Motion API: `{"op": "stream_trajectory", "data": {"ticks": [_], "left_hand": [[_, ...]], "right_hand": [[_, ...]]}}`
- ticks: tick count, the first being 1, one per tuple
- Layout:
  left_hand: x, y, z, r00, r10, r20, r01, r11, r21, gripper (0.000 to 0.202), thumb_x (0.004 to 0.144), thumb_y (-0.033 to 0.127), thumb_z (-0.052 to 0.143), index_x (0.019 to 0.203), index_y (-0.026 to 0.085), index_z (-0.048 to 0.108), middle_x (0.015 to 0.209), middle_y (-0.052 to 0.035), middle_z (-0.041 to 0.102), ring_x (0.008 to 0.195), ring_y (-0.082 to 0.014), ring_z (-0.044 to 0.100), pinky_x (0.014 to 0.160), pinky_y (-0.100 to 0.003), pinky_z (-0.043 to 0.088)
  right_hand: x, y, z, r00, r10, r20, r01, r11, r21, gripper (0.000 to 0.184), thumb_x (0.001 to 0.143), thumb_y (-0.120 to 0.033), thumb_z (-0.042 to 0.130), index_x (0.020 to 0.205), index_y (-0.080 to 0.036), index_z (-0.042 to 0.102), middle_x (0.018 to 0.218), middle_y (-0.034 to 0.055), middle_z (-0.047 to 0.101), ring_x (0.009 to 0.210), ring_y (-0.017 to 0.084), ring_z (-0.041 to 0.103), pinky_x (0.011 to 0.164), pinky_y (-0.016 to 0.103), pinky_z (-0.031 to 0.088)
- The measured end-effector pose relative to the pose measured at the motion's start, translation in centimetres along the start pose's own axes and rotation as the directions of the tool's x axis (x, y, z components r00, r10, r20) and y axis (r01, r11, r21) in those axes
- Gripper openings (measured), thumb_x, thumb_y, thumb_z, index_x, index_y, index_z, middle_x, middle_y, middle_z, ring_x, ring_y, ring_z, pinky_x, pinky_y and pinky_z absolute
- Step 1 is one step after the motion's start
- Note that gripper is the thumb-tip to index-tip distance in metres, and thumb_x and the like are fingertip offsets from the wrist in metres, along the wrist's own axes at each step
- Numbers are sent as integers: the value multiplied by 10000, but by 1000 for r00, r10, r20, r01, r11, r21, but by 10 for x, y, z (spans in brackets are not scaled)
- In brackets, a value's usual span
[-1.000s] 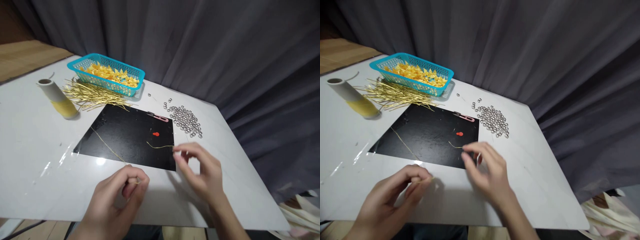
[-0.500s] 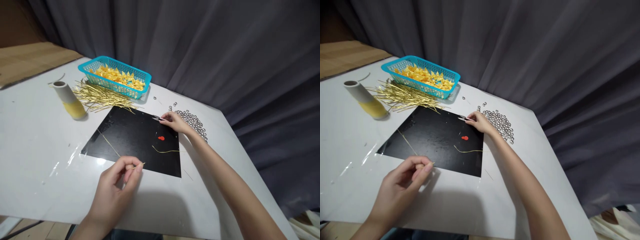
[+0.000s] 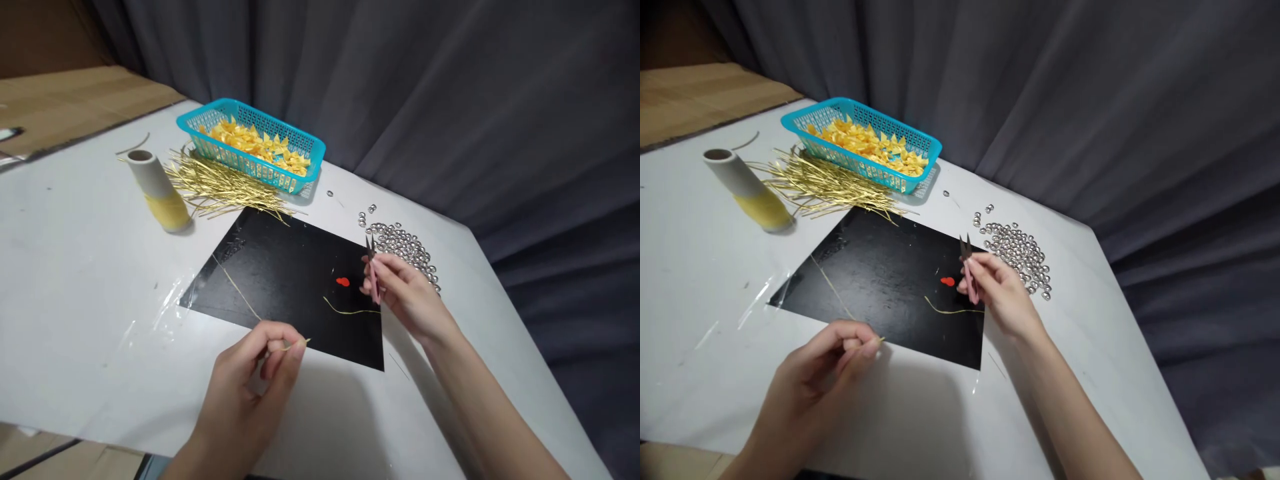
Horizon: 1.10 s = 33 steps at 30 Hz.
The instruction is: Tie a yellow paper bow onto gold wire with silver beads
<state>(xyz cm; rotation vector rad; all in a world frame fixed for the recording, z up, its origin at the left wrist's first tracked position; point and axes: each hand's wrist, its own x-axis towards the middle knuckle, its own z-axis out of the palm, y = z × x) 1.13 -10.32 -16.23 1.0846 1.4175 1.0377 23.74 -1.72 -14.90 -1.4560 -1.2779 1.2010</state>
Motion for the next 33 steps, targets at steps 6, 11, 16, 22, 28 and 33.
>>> {"op": "stream_trajectory", "data": {"ticks": [6,11,16,22,28,33], "left_hand": [[2,3,-1,1000,31,-3,-31,997,77,214,838,362,564,713,200,622,559,72,351,513,-91,383,518,-192,338],[2,1,-1,997,83,2,-83,993,88,196,853,336,569,723,203,633,549,79,354,499,-85,401,515,-183,359],[5,-9,-4,985,165,59,-171,975,141,183,888,322,559,778,202,643,534,86,366,461,-75,444,469,-160,381],[8,-12,-6,957,281,67,-288,945,156,141,893,269,575,779,206,630,508,99,375,411,-53,471,430,-113,405],[7,-10,-5,950,303,72,-310,943,121,125,898,240,573,785,211,618,490,106,445,397,-46,523,420,-95,425],[7,-11,-3,952,300,66,-306,942,135,113,892,251,580,798,212,629,490,101,468,402,-54,525,407,-102,429]], "right_hand": [[-63,-2,43,912,301,278,-389,849,358,395,887,-507,619,1064,-173,737,758,22,536,514,70,294,462,230,247],[-86,5,59,879,274,391,-406,860,308,387,920,-529,566,855,-176,709,695,1,498,539,81,305,496,247,205],[-96,-4,65,850,342,402,-452,865,220,420,918,-552,557,794,-167,668,639,-4,498,556,91,326,507,251,206],[-95,-10,71,827,402,394,-518,817,254,430,882,-565,606,811,-149,688,702,22,573,600,92,444,528,238,245],[-95,-8,73,833,393,391,-516,807,288,399,874,-546,635,805,-157,690,727,19,590,665,106,551,539,223,280],[-93,-8,74,833,385,397,-512,809,290,395,872,-548,637,813,-161,693,736,20,596,695,115,571,551,222,302]]}}
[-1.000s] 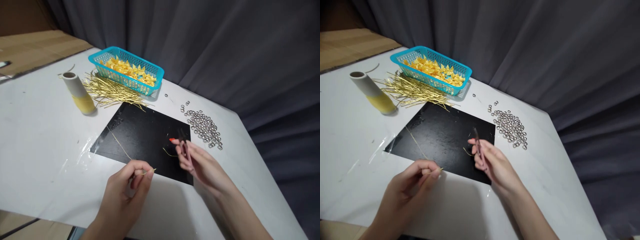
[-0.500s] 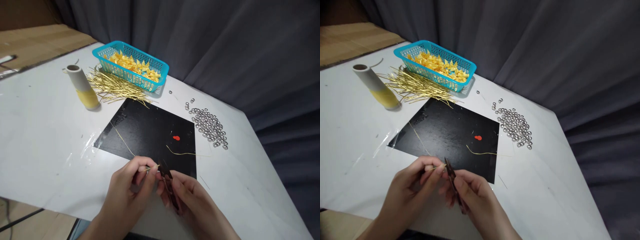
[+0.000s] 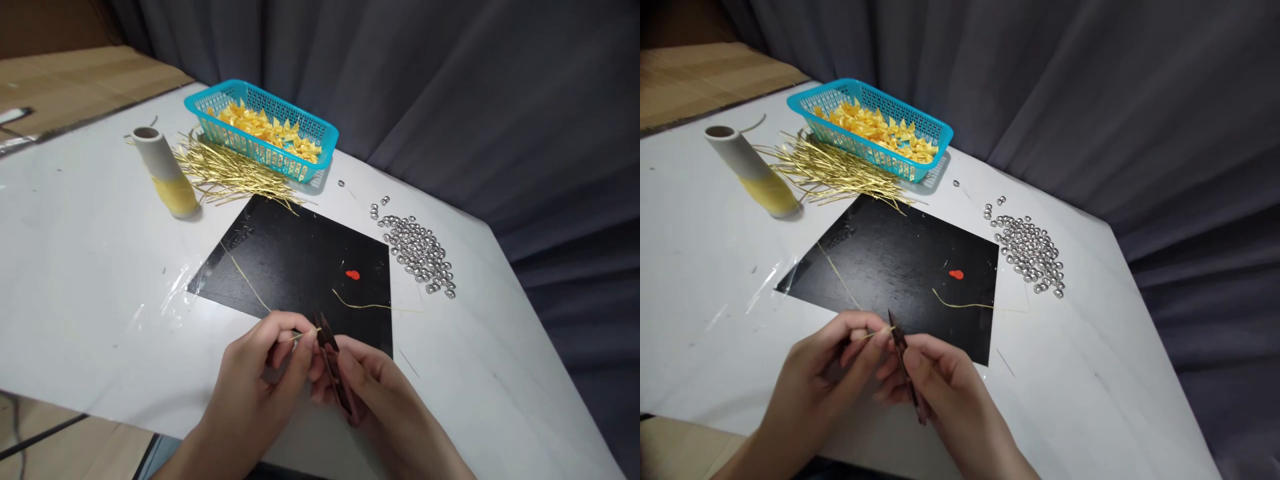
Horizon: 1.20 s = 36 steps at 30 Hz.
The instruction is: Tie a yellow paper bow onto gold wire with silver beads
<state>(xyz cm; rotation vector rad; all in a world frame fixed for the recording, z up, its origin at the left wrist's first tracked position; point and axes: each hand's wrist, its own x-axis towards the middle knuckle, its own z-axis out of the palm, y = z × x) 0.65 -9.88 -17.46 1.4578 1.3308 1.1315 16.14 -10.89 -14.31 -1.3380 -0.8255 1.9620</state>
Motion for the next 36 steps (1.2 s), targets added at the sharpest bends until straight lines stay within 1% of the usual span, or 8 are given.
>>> {"op": "stream_trajectory", "data": {"ticks": [4,12,16,19,22,26,31,36], "left_hand": [[1,1,-1,1000,4,-2,-4,1000,6,121,887,237,584,779,210,628,480,105,475,381,-44,501,403,-95,419],[1,1,0,999,28,-29,-27,999,34,123,879,240,591,766,209,628,477,108,444,382,-40,502,401,-87,411],[1,1,0,1000,10,-28,-9,999,39,128,882,253,585,771,208,632,485,103,450,389,-44,504,412,-96,420],[1,2,-1,1000,-9,-27,10,999,42,135,877,265,588,765,210,636,479,101,448,393,-48,498,407,-101,413],[0,5,-1,999,-41,-24,41,999,12,135,870,273,593,760,210,638,478,100,458,392,-50,497,392,-107,398],[0,7,0,996,-83,-27,83,996,-32,134,867,271,593,756,210,637,480,98,486,401,-52,495,417,-115,410],[0,8,0,996,-87,-25,86,996,-38,138,864,272,594,750,207,639,484,94,468,407,-56,497,423,-123,417],[0,6,0,997,-78,-14,77,996,-36,146,873,278,587,752,211,633,481,95,464,401,-57,503,414,-119,417]], "right_hand": [[1,0,0,1000,-12,4,12,1000,1,382,881,-533,635,809,-164,699,742,18,600,681,104,560,533,221,278],[1,1,1,1000,-14,3,14,1000,7,365,883,-522,638,821,-168,706,745,20,608,674,102,557,533,220,275],[2,1,0,1000,-17,2,17,1000,-4,372,880,-523,640,799,-165,698,716,9,591,630,87,526,518,215,267],[2,1,0,1000,-22,0,22,1000,-11,370,885,-518,637,794,-164,695,724,11,597,642,89,530,533,214,285],[2,0,1,1000,-25,6,26,1000,-10,365,886,-515,636,800,-165,693,724,11,597,652,93,536,541,213,293],[1,0,1,1000,-25,10,26,999,-22,371,891,-515,629,801,-160,690,714,8,585,639,89,530,520,215,267],[1,0,1,1000,-15,-11,15,1000,-6,356,891,-507,633,819,-164,695,742,11,594,681,102,551,558,227,292],[3,2,1,1000,-12,-7,12,1000,15,345,879,-505,650,813,-170,698,748,13,599,687,110,552,562,235,294]]}}
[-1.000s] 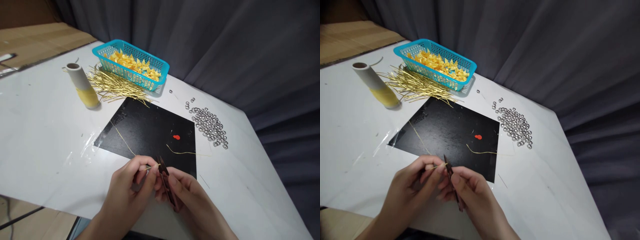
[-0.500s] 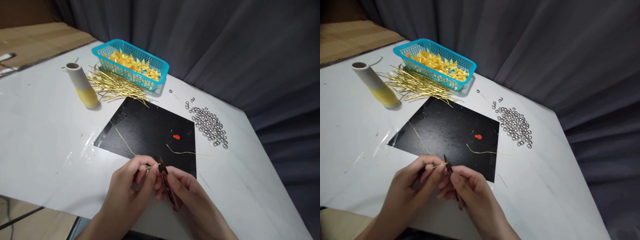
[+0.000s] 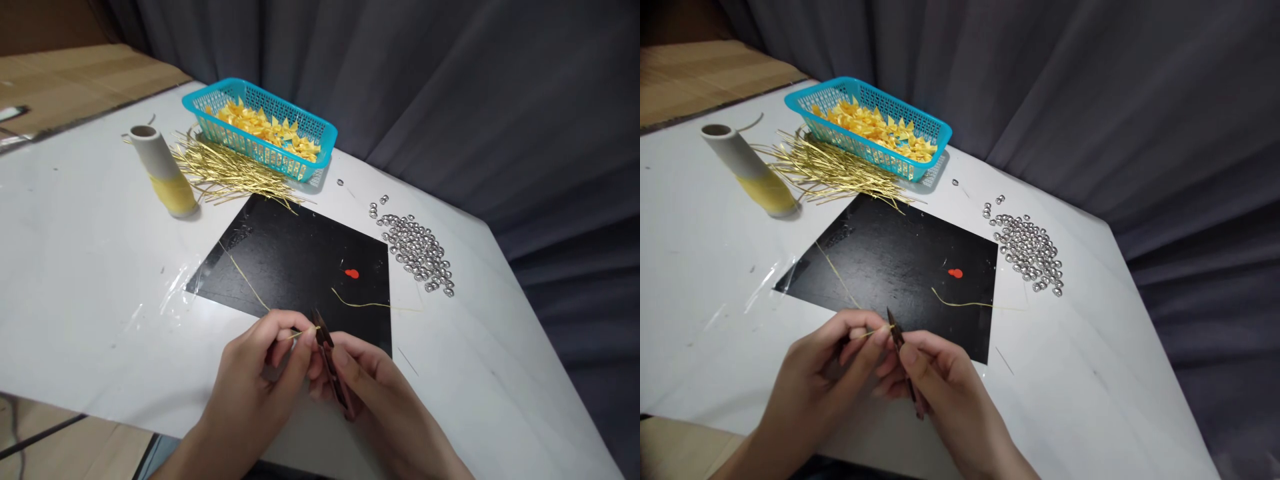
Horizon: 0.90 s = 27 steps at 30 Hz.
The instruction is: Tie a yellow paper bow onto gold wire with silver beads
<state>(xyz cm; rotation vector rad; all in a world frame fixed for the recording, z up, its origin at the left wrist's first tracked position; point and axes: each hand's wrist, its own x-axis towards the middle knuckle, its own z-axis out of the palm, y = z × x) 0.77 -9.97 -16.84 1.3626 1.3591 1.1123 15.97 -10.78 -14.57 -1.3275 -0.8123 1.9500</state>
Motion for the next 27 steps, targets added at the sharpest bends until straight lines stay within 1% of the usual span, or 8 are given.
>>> {"op": "stream_trajectory", "data": {"ticks": [8,11,13,14,15,17,20,27], "left_hand": [[1,-5,-2,1000,27,6,-27,996,81,152,871,294,583,765,201,640,493,91,402,414,-68,460,430,-139,400],[-1,-2,-2,1000,-23,-16,24,994,107,196,864,339,574,743,197,638,525,85,335,438,-73,407,436,-152,359],[-2,1,0,996,-83,-32,85,992,94,223,860,362,566,724,198,633,547,80,310,459,-77,370,442,-161,325],[-2,2,1,993,-107,-41,110,990,83,229,857,370,566,719,199,631,554,79,304,469,-79,358,450,-167,316],[-3,4,1,991,-124,-48,128,989,71,231,854,374,567,716,199,629,559,78,301,478,-82,351,460,-173,313],[-5,5,3,990,-128,-55,131,990,51,232,852,381,568,718,201,624,561,79,299,487,-85,351,484,-182,320],[-7,3,5,992,-114,-62,116,992,42,226,857,374,560,721,202,618,562,78,296,495,-90,355,498,-191,327],[-8,-2,8,995,-79,-58,82,996,43,198,817,379,597,735,202,628,552,84,324,490,-85,388,518,-187,350]], "right_hand": [[0,0,-3,998,-24,-49,21,998,-62,359,889,-525,621,861,-178,706,741,17,623,647,107,551,532,225,308],[6,-7,-21,944,-227,-239,147,939,-310,335,893,-515,614,1006,-212,701,818,34,667,722,149,596,620,258,410],[13,-13,-39,800,-500,-332,224,762,-607,285,903,-457,622,1055,-224,687,929,56,673,833,187,614,753,312,452],[18,-17,-49,723,-625,-296,220,614,-758,264,910,-429,618,1058,-222,689,966,68,657,860,202,608,778,331,451],[22,-19,-59,678,-698,-229,195,472,-860,259,919,-407,603,1066,-213,693,994,83,632,871,215,600,786,348,452],[30,-23,-75,638,-760,-122,144,274,-951,283,945,-397,554,1094,-200,692,993,99,585,878,234,591,783,368,461],[40,-23,-89,666,-743,-56,127,188,-974,310,966,-398,513,1117,-190,686,985,104,564,882,243,597,774,373,477],[37,-21,-96,727,-686,-18,170,205,-964,315,963,-364,520,1212,-214,641,1053,107,601,983,255,598,857,396,479]]}}
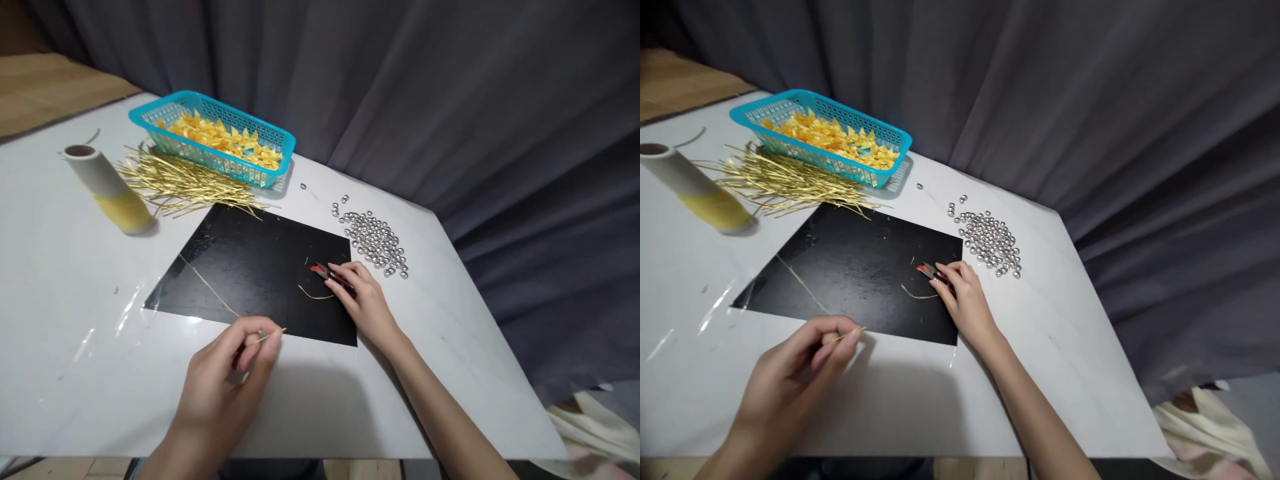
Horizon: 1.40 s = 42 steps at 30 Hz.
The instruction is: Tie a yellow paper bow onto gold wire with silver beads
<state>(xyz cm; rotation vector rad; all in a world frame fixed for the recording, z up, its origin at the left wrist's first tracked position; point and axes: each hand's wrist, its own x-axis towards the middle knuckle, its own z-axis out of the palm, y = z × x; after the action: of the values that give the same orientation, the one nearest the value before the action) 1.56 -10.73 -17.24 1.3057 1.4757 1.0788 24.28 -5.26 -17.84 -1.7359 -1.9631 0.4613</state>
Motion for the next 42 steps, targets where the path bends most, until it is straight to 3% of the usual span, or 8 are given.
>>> {"op": "stream_trajectory", "data": {"ticks": [4,9,12,17,27,36,39,42], "left_hand": [[1,-2,1,1000,5,-25,-5,1000,14,198,798,388,610,746,198,632,545,85,339,492,-91,405,524,-192,359],[-1,-3,2,999,33,24,-33,999,6,198,820,378,598,773,190,639,566,82,334,510,-94,407,537,-188,363],[-3,-3,1,997,61,38,-62,998,16,191,836,359,586,782,184,639,581,79,331,515,-93,410,549,-186,367],[-4,-4,0,994,110,21,-111,992,61,208,851,361,576,768,182,641,581,76,336,519,-99,424,562,-185,383],[-2,-10,-4,989,127,76,-133,989,71,221,864,398,595,808,189,641,588,76,346,528,-103,427,565,-187,384],[-4,-9,-3,990,115,85,-119,992,41,242,866,418,585,806,188,632,594,80,316,525,-103,409,559,-196,359],[-4,-10,-3,989,112,101,-117,992,45,251,877,423,576,813,186,626,601,79,313,530,-100,403,562,-197,352],[-3,-13,-5,983,120,138,-130,990,63,243,899,415,559,835,188,621,598,80,320,529,-100,412,561,-195,361]], "right_hand": [[-15,5,-36,995,93,-35,-92,996,13,245,972,-359,483,1052,-212,661,1059,97,638,981,242,608,877,383,461],[-45,-3,-78,923,263,281,-257,965,-57,189,925,-320,513,836,-212,642,867,65,682,787,222,633,725,344,472],[-56,-13,-77,892,284,352,-237,957,-170,126,885,-262,523,839,-212,629,839,61,675,745,223,625,694,339,457],[-58,-21,-60,880,337,336,-228,918,-324,127,826,-126,477,756,-205,547,737,48,639,634,195,584,598,296,400],[-67,-21,-60,872,371,318,-264,906,-331,196,771,-62,470,645,-212,485,647,27,602,580,172,548,557,275,346],[-64,-41,-55,899,248,362,-285,957,51,115,824,-149,497,755,-201,574,701,6,610,633,160,551,608,274,413],[-64,-55,-45,923,208,323,-299,917,265,80,834,-193,549,784,-196,611,716,2,597,658,148,535,619,261,420],[-66,-69,-24,963,204,177,-268,812,518,45,813,-227,614,784,-192,610,696,-8,576,615,126,512,597,245,427]]}}
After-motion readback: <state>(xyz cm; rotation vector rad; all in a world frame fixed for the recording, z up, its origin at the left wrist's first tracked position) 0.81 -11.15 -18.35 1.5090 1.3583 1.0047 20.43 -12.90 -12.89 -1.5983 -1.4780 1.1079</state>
